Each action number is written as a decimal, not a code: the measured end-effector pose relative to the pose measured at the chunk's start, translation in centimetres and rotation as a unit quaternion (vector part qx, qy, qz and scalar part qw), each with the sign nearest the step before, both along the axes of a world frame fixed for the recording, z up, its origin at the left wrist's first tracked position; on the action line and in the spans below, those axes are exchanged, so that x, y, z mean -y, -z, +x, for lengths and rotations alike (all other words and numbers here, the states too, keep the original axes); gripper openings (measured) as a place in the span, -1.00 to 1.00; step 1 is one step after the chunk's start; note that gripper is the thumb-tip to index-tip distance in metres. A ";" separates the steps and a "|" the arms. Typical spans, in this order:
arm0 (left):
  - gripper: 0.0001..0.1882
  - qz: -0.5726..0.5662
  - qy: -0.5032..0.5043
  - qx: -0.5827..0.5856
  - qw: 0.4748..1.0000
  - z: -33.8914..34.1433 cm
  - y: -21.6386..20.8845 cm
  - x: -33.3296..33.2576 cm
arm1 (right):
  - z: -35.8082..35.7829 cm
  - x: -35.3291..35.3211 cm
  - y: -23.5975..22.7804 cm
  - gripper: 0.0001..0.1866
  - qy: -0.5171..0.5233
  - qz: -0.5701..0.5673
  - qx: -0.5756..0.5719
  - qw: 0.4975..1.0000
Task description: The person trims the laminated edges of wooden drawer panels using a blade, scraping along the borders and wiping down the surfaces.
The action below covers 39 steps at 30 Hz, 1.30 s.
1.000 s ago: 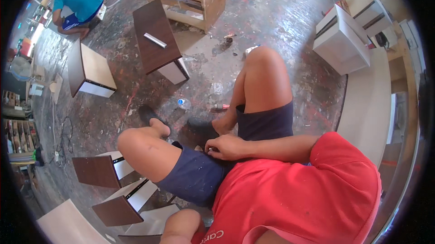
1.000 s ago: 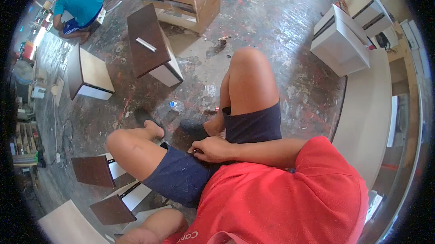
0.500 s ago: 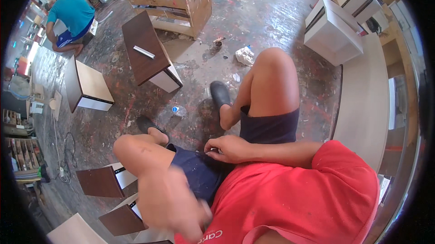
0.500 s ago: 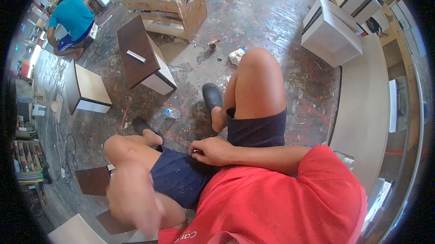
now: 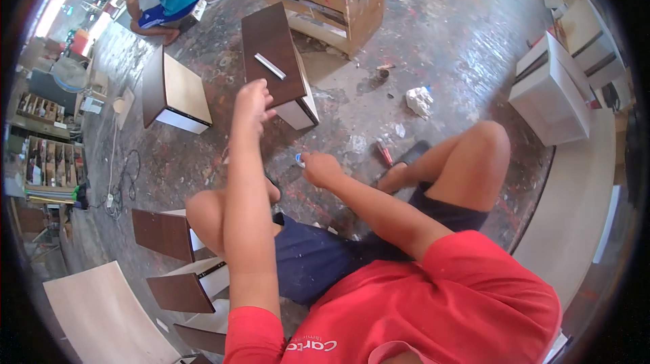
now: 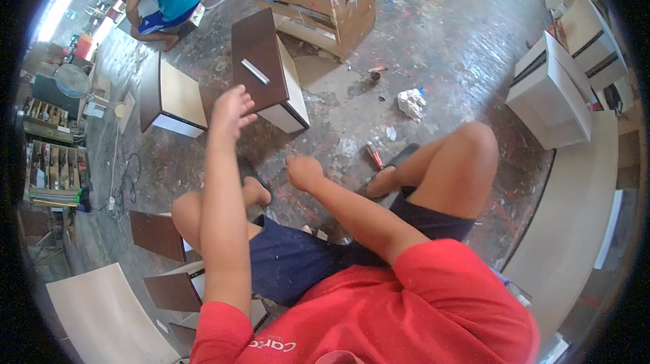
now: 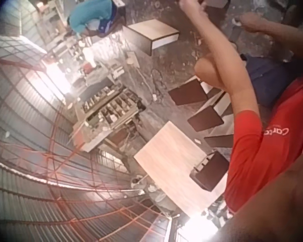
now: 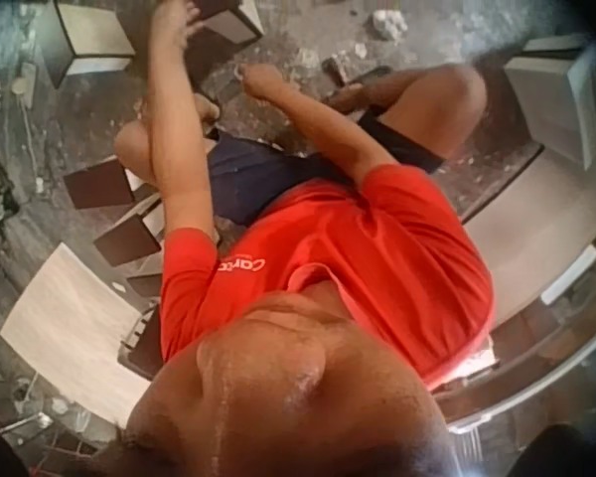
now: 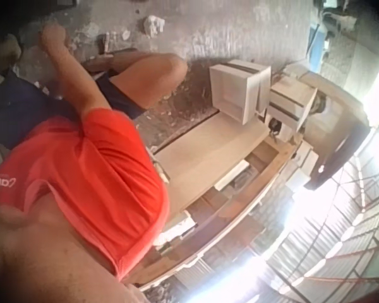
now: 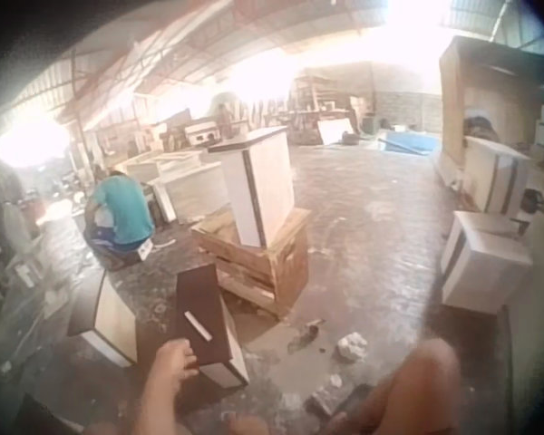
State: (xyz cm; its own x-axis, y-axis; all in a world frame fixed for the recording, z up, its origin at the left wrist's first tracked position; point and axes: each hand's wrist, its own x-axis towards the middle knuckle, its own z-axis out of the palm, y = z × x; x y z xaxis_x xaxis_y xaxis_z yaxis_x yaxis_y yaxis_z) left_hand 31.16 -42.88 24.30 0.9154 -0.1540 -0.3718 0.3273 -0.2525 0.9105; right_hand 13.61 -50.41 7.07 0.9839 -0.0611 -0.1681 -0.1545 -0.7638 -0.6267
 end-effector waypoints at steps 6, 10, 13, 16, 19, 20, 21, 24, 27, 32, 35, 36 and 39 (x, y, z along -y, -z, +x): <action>-0.42 -0.052 -0.294 -0.024 0.954 1.1 9.4 3.4 | 4.1 -0.5 11.0 -0.59 -0.040 -0.040 0.068 0.996; -0.41 -0.215 -0.350 -0.109 0.905 0.0 10.4 3.7 | 3.5 3.1 9.9 -0.60 0.020 0.024 -0.002 1.000; -0.45 -0.288 -0.315 -0.121 0.896 0.6 12.1 3.5 | 4.4 10.5 9.8 -0.57 0.175 0.052 0.047 0.982; -0.48 -0.300 -0.285 -0.117 0.903 1.3 12.9 3.7 | 5.1 20.7 9.5 -0.49 0.349 0.041 0.066 0.934; -0.48 -0.281 -0.296 -0.123 0.904 1.1 13.5 3.4 | 3.8 29.7 8.6 -0.43 0.503 -0.009 0.054 0.862; -0.47 -0.277 -0.310 -0.126 0.901 0.9 13.3 2.5 | 3.2 31.7 7.2 -0.42 0.548 -0.002 0.033 0.836; -0.47 -0.276 -0.308 -0.124 0.902 0.4 12.9 3.1 | 1.5 34.9 7.6 -0.39 0.594 -0.010 0.097 0.798; -0.50 -0.276 -0.327 -0.151 0.891 -2.5 12.0 3.2 | -2.9 41.6 7.7 -0.47 0.645 -0.068 0.061 0.758; -0.49 -0.251 -0.355 -0.170 0.884 -5.6 11.3 2.3 | -5.6 43.9 9.8 -0.50 0.663 -0.107 0.059 0.738; -0.45 -0.186 -0.395 -0.205 0.876 -12.0 10.4 -1.7 | -7.3 42.1 13.1 -0.45 0.677 -0.067 0.000 0.733; -0.48 -0.160 -0.418 -0.215 0.868 -15.0 9.2 -3.9 | -7.1 41.4 12.8 -0.38 0.707 -0.054 0.000 0.705; -0.48 -0.152 -0.426 -0.215 0.866 -16.0 9.2 -4.8 | -7.1 41.1 12.6 -0.34 0.719 -0.060 0.014 0.692; -0.47 -0.162 -0.424 -0.208 0.866 -17.7 9.5 -6.9 | -7.1 40.7 12.2 -0.29 0.743 -0.029 -0.026 0.668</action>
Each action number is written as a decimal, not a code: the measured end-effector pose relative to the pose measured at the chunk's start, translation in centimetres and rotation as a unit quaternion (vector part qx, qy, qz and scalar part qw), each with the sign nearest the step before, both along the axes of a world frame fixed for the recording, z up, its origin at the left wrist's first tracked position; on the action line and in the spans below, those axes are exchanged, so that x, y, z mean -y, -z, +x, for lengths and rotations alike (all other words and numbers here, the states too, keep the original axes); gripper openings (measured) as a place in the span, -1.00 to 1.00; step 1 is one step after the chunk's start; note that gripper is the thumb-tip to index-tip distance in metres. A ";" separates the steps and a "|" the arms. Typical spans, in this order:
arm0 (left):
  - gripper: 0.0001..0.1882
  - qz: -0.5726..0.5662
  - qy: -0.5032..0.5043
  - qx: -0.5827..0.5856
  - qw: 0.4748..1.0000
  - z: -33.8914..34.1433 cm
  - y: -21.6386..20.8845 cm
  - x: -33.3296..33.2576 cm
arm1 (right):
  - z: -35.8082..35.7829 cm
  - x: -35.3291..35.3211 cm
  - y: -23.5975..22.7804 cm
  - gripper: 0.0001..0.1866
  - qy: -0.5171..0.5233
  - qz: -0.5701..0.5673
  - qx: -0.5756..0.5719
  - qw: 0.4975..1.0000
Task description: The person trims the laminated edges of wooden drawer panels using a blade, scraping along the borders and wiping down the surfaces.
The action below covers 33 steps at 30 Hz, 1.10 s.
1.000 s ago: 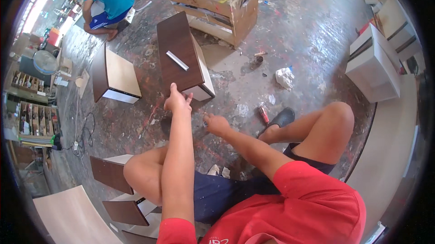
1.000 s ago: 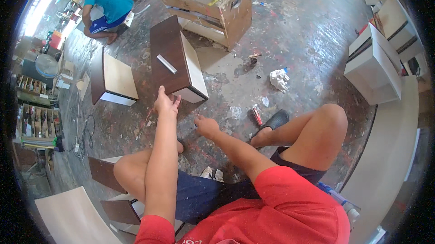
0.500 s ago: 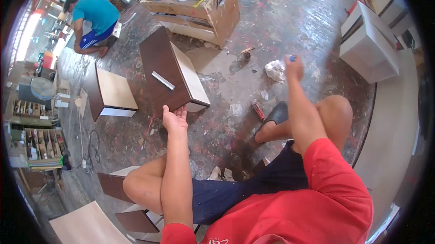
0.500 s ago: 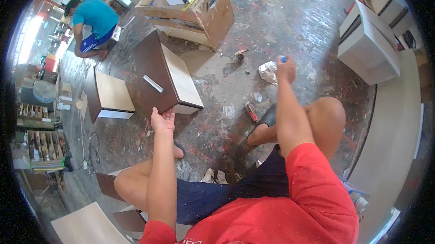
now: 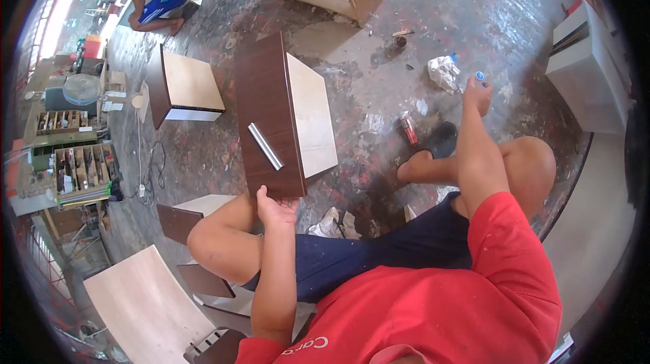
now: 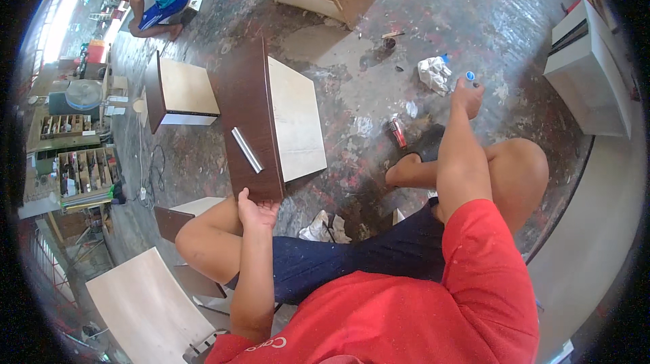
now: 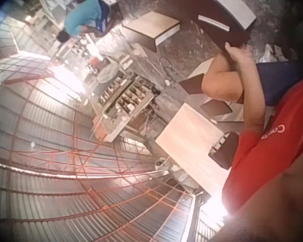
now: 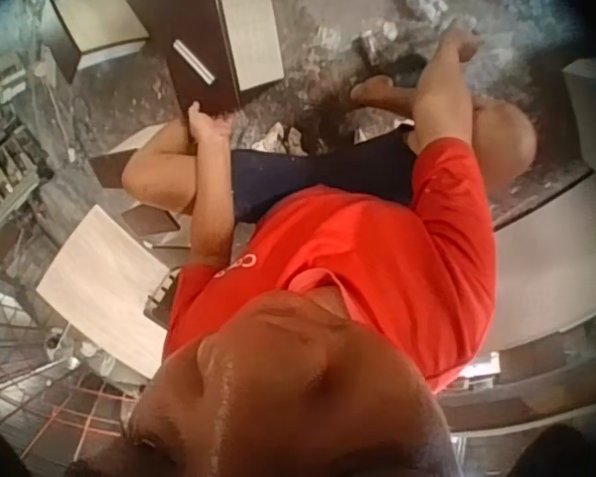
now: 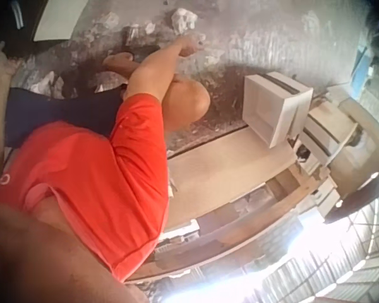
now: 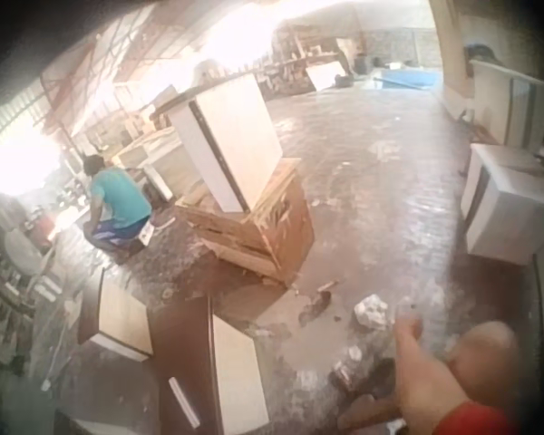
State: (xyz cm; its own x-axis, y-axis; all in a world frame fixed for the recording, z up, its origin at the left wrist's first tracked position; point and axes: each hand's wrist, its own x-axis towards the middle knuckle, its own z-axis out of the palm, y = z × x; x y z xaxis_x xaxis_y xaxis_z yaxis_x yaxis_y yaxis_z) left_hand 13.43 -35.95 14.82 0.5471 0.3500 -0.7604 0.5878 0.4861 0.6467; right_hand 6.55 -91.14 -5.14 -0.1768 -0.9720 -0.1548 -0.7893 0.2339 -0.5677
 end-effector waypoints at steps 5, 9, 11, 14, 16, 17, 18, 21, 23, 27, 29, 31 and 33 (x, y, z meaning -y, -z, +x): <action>-0.43 -0.003 0.057 0.008 0.998 -0.9 -1.1 -0.7 | 1.7 -0.6 -1.4 -0.23 0.025 -0.043 0.037 0.998; -0.35 0.120 0.124 -0.009 0.985 -2.8 -4.3 1.0 | 6.8 -3.1 -1.8 -0.38 -0.099 -0.156 0.193 0.964; -0.26 0.235 0.222 0.119 0.939 -3.9 -3.6 0.2 | 10.7 -5.4 -0.7 -0.57 -0.275 -0.214 0.303 0.887; -0.21 0.451 0.291 0.231 0.812 -2.8 -3.8 1.5 | 17.4 -15.3 -5.9 -0.71 -0.414 -0.097 0.390 0.817; -0.17 0.516 0.361 0.249 0.736 1.5 -4.4 2.0 | 20.4 -19.4 -9.0 -0.70 -0.420 0.087 0.483 0.764; -0.15 0.563 0.375 0.263 0.688 3.8 -4.1 1.1 | 22.0 -21.5 -10.3 -0.67 -0.413 0.167 0.540 0.714; -0.15 0.562 0.376 0.263 0.688 5.9 -3.6 1.0 | 23.5 -22.6 -11.2 -0.67 -0.403 0.216 0.555 0.694; -0.12 0.560 0.449 0.333 0.612 9.4 -1.9 0.9 | 27.2 -24.6 -13.2 -0.69 -0.372 0.300 0.582 0.658; -0.05 0.628 0.461 0.368 0.508 10.0 -0.9 0.2 | 28.2 -25.7 -15.0 -0.71 -0.326 0.382 0.595 0.627; -0.11 0.599 0.470 0.404 0.507 9.8 -0.6 0.8 | 30.2 -26.1 -13.9 -0.71 -0.265 0.362 0.638 0.626; -0.11 0.590 0.471 0.404 0.517 9.7 -0.7 1.0 | 31.1 -25.8 -13.1 -0.70 -0.233 0.386 0.654 0.608; -0.12 0.582 0.471 0.403 0.526 9.7 -0.6 0.9 | 31.4 -26.0 -12.6 -0.72 -0.237 0.389 0.650 0.608; -0.13 0.559 0.468 0.398 0.557 9.7 -0.5 0.4 | 31.6 -26.4 -12.6 -0.73 -0.241 0.394 0.647 0.607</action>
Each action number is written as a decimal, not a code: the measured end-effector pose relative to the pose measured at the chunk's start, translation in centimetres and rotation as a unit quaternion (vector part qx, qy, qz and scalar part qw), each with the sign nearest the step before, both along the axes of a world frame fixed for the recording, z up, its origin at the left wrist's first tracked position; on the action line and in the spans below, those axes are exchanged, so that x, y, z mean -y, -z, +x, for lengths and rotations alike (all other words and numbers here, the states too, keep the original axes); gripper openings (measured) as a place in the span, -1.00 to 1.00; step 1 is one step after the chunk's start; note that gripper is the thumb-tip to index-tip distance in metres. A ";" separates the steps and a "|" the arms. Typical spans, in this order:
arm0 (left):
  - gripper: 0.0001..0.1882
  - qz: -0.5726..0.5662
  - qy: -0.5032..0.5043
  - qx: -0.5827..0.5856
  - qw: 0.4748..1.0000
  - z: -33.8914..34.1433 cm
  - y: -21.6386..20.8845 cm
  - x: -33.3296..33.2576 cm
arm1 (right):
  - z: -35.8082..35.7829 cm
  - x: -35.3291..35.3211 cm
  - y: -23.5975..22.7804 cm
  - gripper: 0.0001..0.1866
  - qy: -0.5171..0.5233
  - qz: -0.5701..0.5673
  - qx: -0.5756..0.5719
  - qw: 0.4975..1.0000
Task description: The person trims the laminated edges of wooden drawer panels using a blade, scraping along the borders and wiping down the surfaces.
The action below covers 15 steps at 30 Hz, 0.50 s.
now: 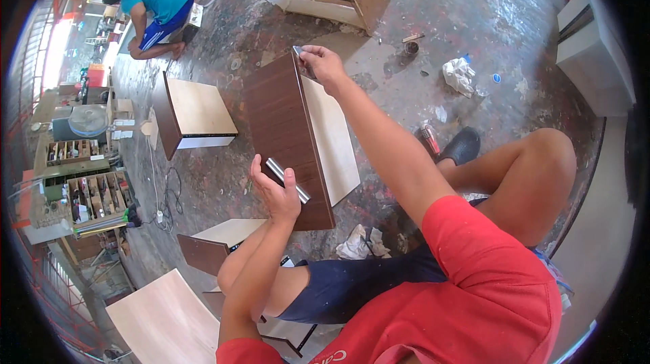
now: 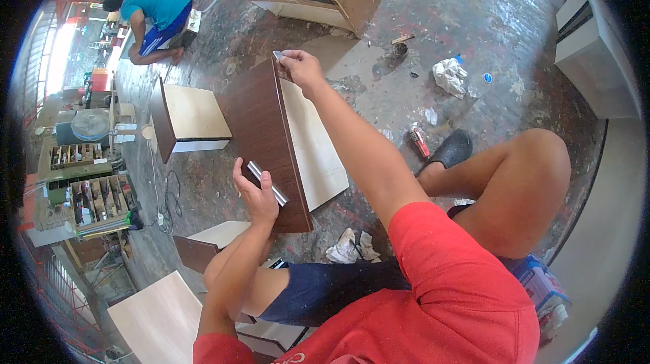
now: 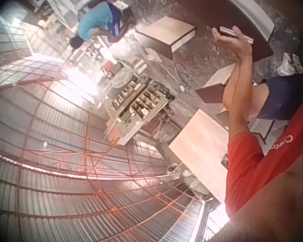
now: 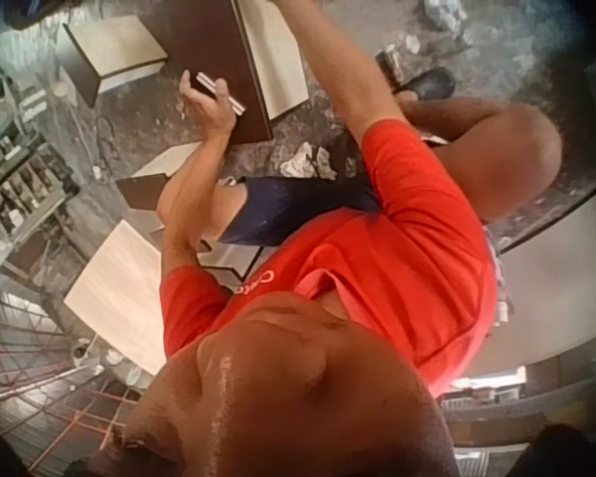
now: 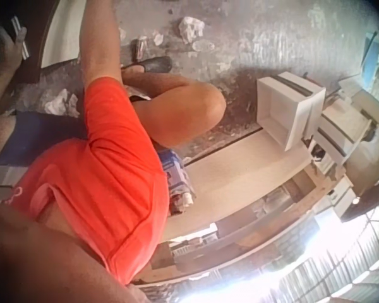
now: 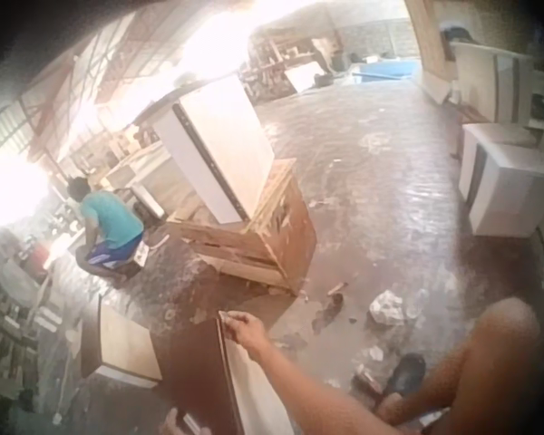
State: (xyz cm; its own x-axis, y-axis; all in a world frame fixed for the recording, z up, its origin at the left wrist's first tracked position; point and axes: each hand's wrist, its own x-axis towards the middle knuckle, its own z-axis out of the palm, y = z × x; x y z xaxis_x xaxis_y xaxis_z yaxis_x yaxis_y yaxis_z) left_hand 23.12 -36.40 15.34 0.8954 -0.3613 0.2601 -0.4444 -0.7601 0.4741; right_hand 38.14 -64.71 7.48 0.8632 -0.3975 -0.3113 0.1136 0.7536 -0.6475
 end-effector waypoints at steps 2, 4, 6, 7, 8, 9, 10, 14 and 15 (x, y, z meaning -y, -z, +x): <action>-0.14 0.003 0.001 -0.003 1.000 0.1 0.1 -0.2 | 0.1 -0.3 -0.2 -0.74 -0.017 -0.007 -0.013 1.000; -0.14 0.006 0.002 -0.005 1.000 0.1 0.2 -0.2 | 0.1 -0.3 -0.3 -0.75 -0.018 -0.010 -0.018 1.000; -0.14 0.012 0.008 0.000 1.000 0.2 0.3 -0.2 | 0.1 -0.1 -0.4 -0.76 -0.020 -0.012 -0.024 0.999; -0.14 0.012 0.009 -0.001 1.000 0.1 0.2 0.0 | -0.1 0.0 -0.4 -0.76 -0.032 -0.020 -0.019 0.999; -0.13 0.009 0.005 -0.002 1.000 0.0 0.1 0.2 | -0.2 0.2 -0.4 -0.77 -0.044 -0.028 -0.015 0.999; -0.13 0.006 0.001 -0.004 1.000 -0.1 0.0 0.4 | -0.4 0.0 -0.5 -0.77 -0.044 -0.027 -0.015 0.999; -0.13 0.008 0.001 -0.003 1.000 -0.1 0.0 0.3 | -0.6 -0.3 -0.6 -0.78 -0.028 -0.027 -0.002 0.999; -0.14 0.008 0.002 0.000 1.000 -0.1 -0.1 0.4 | -0.6 -0.2 -0.9 -0.81 -0.009 -0.059 -0.003 0.998; -0.14 0.005 0.003 -0.002 1.000 0.0 0.0 0.5 | -0.3 0.2 -0.9 -0.81 -0.006 -0.060 -0.004 0.998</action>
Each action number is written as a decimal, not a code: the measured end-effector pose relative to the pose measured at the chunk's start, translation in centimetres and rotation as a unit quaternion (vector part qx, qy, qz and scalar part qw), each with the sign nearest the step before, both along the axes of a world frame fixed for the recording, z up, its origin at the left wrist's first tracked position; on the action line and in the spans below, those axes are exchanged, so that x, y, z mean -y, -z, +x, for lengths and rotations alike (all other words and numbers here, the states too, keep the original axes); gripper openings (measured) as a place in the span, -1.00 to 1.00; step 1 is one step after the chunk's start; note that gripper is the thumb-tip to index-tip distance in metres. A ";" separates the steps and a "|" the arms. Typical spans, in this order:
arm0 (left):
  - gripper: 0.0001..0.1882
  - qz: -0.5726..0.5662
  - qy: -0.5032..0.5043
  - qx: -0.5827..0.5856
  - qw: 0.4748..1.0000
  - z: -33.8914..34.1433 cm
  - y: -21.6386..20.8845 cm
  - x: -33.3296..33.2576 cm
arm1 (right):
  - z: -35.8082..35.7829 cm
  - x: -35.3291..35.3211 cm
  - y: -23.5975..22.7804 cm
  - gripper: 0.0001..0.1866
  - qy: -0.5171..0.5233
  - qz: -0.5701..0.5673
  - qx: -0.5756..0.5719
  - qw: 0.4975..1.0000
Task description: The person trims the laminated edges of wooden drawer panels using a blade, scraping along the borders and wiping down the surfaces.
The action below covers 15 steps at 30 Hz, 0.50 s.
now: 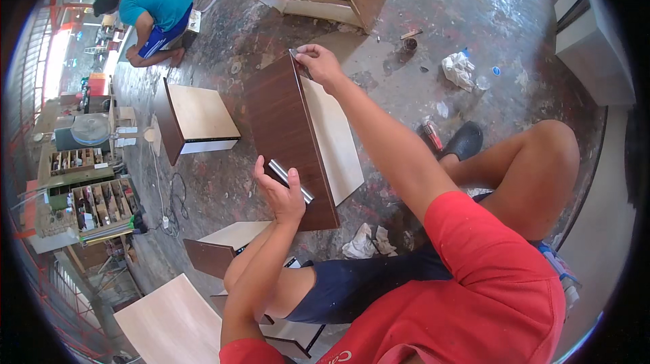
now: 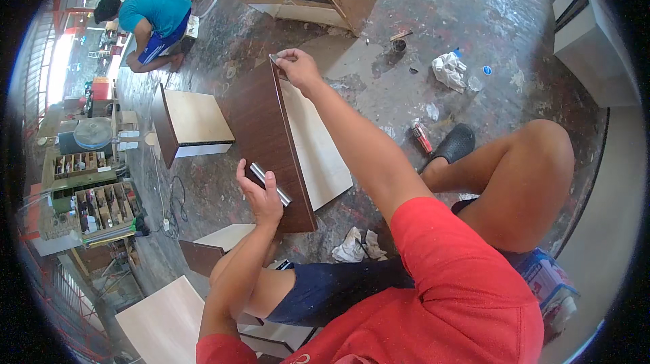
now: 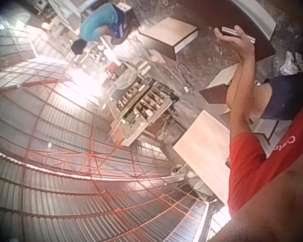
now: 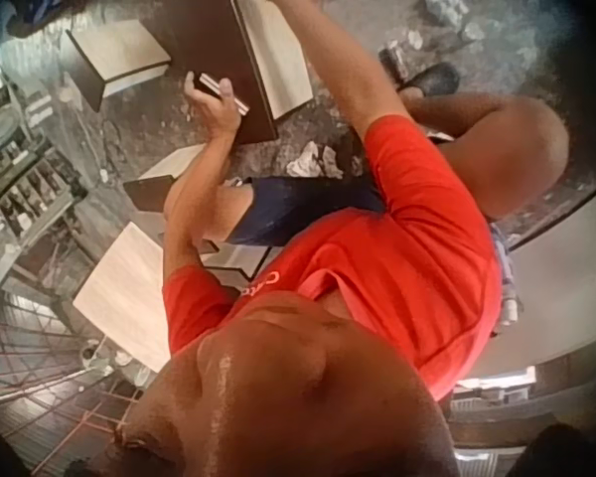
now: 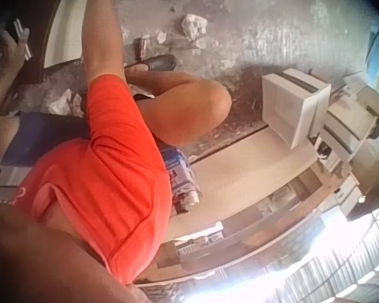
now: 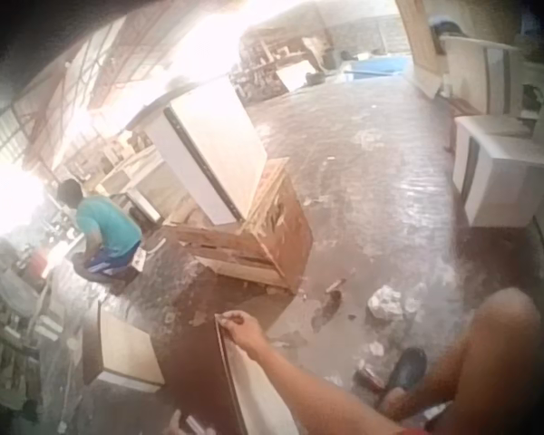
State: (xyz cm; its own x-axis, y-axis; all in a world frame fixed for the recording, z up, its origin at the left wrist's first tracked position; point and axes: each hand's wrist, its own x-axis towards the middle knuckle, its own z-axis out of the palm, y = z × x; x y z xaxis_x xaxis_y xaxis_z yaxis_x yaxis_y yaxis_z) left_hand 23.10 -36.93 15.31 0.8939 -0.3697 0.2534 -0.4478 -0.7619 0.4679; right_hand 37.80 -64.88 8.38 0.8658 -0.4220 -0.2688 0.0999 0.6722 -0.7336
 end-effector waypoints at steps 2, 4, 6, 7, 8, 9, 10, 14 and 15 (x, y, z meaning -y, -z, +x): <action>-0.16 -0.002 0.004 -0.003 1.000 0.0 -0.1 -0.1 | 0.4 0.2 -0.5 -0.81 -0.002 0.016 0.014 1.000; -0.18 -0.004 0.003 -0.003 1.000 0.1 -0.1 -0.5 | -1.1 -0.3 -1.2 -0.82 -0.014 -0.033 -0.005 0.999; -0.20 -0.020 0.004 -0.003 1.000 0.2 -0.2 -1.4 | -1.1 -1.2 -1.7 -0.82 -0.030 -0.082 -0.020 0.996; -0.20 -0.025 0.011 -0.004 1.000 0.3 0.0 -0.8 | -0.8 -0.4 -0.5 -0.83 -0.020 -0.057 0.002 0.998; -0.20 -0.034 0.018 -0.006 0.999 0.3 0.1 -0.6 | -0.7 0.0 -0.2 -0.83 -0.013 -0.030 0.024 0.999; -0.20 -0.043 0.025 -0.007 0.999 0.3 0.2 -0.4 | -0.3 0.7 0.0 -0.83 -0.010 -0.033 0.024 0.999; -0.20 -0.040 0.022 -0.008 0.999 0.2 0.2 -0.5 | 0.0 0.7 -0.4 -0.84 -0.013 -0.031 0.019 0.999; -0.18 -0.034 0.010 -0.009 0.999 -0.1 0.3 -0.8 | -1.0 0.5 -1.4 -0.85 -0.042 -0.094 -0.018 0.995; -0.17 -0.034 0.004 -0.010 0.999 -0.2 0.4 -0.9 | -1.6 0.2 -1.5 -0.85 -0.045 -0.095 -0.018 0.994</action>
State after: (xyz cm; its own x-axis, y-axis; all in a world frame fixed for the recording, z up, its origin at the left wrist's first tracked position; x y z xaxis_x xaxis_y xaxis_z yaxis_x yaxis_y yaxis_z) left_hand 22.94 -36.05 14.92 0.8958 -0.3595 0.2612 -0.4444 -0.7243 0.5272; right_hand 36.24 -65.08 9.92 0.8938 -0.3897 -0.2221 0.0179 0.5257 -0.8505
